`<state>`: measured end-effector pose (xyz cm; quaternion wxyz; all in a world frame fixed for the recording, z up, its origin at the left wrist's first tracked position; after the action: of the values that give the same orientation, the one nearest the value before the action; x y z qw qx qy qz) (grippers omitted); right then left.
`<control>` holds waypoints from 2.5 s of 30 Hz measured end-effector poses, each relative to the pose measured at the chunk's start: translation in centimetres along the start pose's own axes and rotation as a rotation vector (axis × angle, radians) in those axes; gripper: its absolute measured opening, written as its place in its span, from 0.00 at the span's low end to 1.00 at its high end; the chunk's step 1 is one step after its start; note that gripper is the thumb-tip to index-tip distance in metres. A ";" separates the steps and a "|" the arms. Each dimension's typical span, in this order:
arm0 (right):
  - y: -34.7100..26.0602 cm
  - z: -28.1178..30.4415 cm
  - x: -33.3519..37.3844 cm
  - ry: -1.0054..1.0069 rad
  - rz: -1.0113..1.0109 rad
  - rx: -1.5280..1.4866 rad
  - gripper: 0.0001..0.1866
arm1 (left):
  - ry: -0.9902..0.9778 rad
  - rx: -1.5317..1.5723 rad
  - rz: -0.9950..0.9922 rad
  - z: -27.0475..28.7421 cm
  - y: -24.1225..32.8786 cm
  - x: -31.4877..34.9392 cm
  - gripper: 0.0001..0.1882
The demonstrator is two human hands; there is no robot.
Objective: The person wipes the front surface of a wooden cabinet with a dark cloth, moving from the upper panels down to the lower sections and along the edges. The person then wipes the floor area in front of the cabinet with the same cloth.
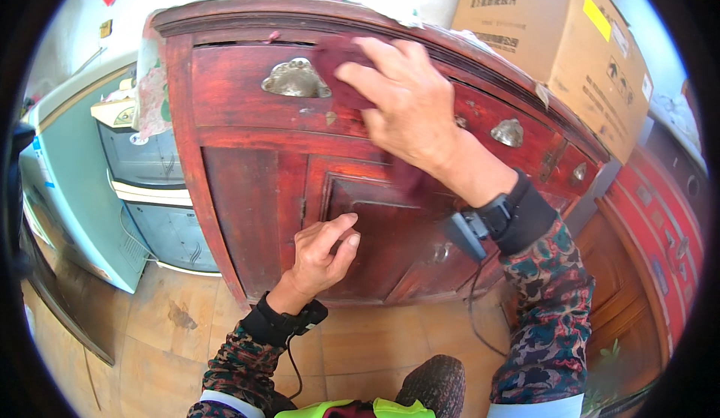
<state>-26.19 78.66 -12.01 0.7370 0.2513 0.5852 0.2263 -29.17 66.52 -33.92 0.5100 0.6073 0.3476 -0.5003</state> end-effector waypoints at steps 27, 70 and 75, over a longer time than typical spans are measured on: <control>-8.2 -5.3 -9.4 0.097 0.136 -0.067 0.13 | 0.101 0.043 -0.007 0.5 -0.4 -0.6 0.13; -24.8 -9.2 1.0 -0.329 0.523 -0.241 0.10 | -1.040 0.127 0.596 1.7 0.2 9.5 0.20; -24.2 -8.9 6.1 -0.902 -0.161 -1.017 0.23 | -0.709 0.371 1.352 12.8 0.7 14.4 0.35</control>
<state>-32.59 64.80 -33.60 0.9497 -0.1009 0.0588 0.2907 -28.04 52.67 -47.36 0.6746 0.5664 -0.3700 -0.2953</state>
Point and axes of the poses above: each hand's wrist, its own x-axis away from the middle knuckle, its own z-axis out of the back of the hand, y = z × x, the point moved 1 cm from there along -x, towards the middle knuckle, and after that the axes turned 8 degrees about x, right-handed, at the moved point
